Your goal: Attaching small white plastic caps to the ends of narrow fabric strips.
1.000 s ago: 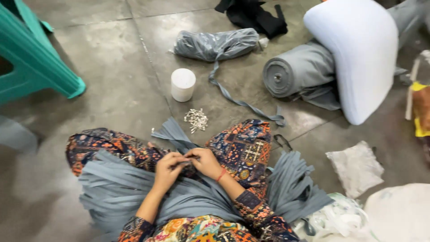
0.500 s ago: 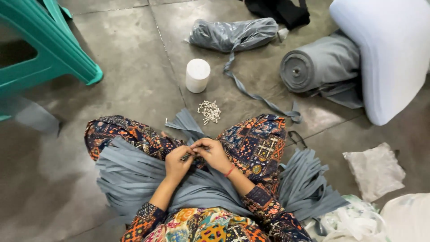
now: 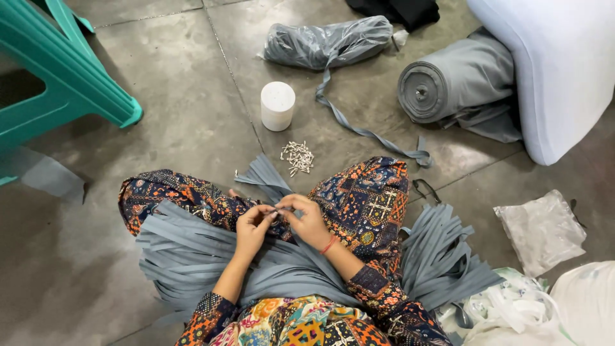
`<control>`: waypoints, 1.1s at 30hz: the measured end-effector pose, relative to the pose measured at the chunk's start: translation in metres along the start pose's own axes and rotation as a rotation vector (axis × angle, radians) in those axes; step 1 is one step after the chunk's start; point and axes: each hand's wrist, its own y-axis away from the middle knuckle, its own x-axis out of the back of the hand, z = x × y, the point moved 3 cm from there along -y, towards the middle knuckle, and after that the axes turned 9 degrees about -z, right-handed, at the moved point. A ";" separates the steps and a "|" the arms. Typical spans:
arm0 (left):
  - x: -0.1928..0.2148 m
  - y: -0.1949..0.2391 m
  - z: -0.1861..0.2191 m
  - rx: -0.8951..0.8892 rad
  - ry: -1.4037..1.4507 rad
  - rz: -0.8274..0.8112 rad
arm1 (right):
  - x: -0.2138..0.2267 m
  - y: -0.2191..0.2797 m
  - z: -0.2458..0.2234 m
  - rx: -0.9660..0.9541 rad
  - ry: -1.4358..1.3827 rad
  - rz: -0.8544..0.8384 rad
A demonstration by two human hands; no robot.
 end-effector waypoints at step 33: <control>-0.002 0.001 0.011 0.047 -0.069 0.037 | -0.001 0.000 -0.012 0.096 0.195 -0.050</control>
